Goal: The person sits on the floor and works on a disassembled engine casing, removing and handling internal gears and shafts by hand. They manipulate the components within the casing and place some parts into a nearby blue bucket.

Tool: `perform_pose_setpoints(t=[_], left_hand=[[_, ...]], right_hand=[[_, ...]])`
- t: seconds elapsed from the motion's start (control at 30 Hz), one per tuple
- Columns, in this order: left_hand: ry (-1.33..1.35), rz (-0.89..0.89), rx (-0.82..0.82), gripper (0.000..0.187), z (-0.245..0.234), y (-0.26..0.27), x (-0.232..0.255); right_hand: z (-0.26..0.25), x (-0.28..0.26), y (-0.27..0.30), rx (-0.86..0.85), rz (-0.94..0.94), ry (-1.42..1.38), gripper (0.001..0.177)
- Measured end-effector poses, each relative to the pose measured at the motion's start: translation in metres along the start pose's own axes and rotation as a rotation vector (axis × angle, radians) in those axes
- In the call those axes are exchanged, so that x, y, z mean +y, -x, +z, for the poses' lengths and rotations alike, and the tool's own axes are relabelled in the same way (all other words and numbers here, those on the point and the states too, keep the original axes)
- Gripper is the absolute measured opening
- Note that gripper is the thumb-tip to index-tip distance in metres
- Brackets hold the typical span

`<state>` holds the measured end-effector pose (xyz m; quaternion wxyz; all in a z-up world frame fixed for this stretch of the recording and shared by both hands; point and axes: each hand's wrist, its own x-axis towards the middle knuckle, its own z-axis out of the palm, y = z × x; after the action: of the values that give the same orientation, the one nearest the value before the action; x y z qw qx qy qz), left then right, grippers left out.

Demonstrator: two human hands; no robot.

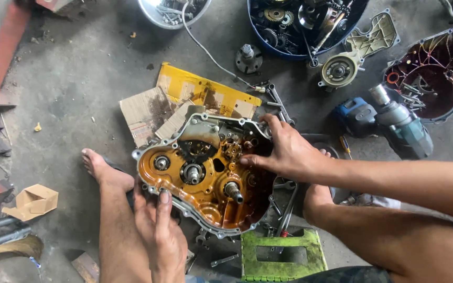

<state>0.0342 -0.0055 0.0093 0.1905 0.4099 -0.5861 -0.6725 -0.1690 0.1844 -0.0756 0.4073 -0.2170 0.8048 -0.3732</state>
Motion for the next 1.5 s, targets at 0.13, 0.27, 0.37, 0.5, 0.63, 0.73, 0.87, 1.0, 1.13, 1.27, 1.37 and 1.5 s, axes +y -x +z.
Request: perform_pose_setpoints(t=[0.13,0.27,0.37,0.5,0.63,0.73,0.87,1.0,1.13,1.27,1.37,1.5], left_hand=[[0.004,-0.011,-0.01,0.077,0.0,-0.003,0.002],[0.017,-0.02,-0.006,0.081,-0.001,-0.003,0.001],[0.054,-0.03,0.013,0.079,0.001,-0.002,0.002],[0.09,-0.038,0.015,0.076,0.003,-0.002,0.004],[0.082,-0.05,0.008,0.077,0.002,-0.002,0.005],[0.062,-0.006,-0.007,0.076,0.002,-0.002,0.004],[0.099,-0.045,-0.004,0.075,0.002,-0.003,0.005],[0.077,-0.052,0.018,0.074,0.003,-0.001,0.006],[0.08,-0.021,-0.002,0.072,0.002,-0.002,0.004],[0.081,0.002,-0.028,0.072,-0.004,-0.004,-0.003],[0.044,0.042,-0.035,0.073,-0.006,-0.006,-0.007],[0.038,0.036,0.003,0.074,-0.007,-0.007,-0.009]], right_hand=[[-0.009,-0.01,0.011,0.175,-0.162,0.173,0.107],[-0.02,0.0,0.001,0.303,-0.762,0.477,0.073],[-0.021,-0.001,-0.013,0.187,-1.018,0.588,0.055],[-0.025,-0.009,-0.022,0.084,-1.076,0.621,0.043],[-0.021,-0.011,-0.022,0.085,-1.107,0.627,0.04],[-0.017,-0.011,-0.02,0.058,-1.065,0.559,0.042],[-0.016,-0.012,-0.021,0.042,-1.058,0.46,0.042],[-0.021,-0.007,-0.024,0.029,-1.108,0.482,0.042],[-0.029,-0.001,-0.023,0.013,-1.12,0.49,0.042],[-0.041,0.01,-0.014,0.19,-1.104,0.423,0.04],[-0.035,0.025,-0.005,0.322,-0.889,0.289,0.035],[-0.016,0.054,-0.001,0.336,-0.432,0.059,0.025]])
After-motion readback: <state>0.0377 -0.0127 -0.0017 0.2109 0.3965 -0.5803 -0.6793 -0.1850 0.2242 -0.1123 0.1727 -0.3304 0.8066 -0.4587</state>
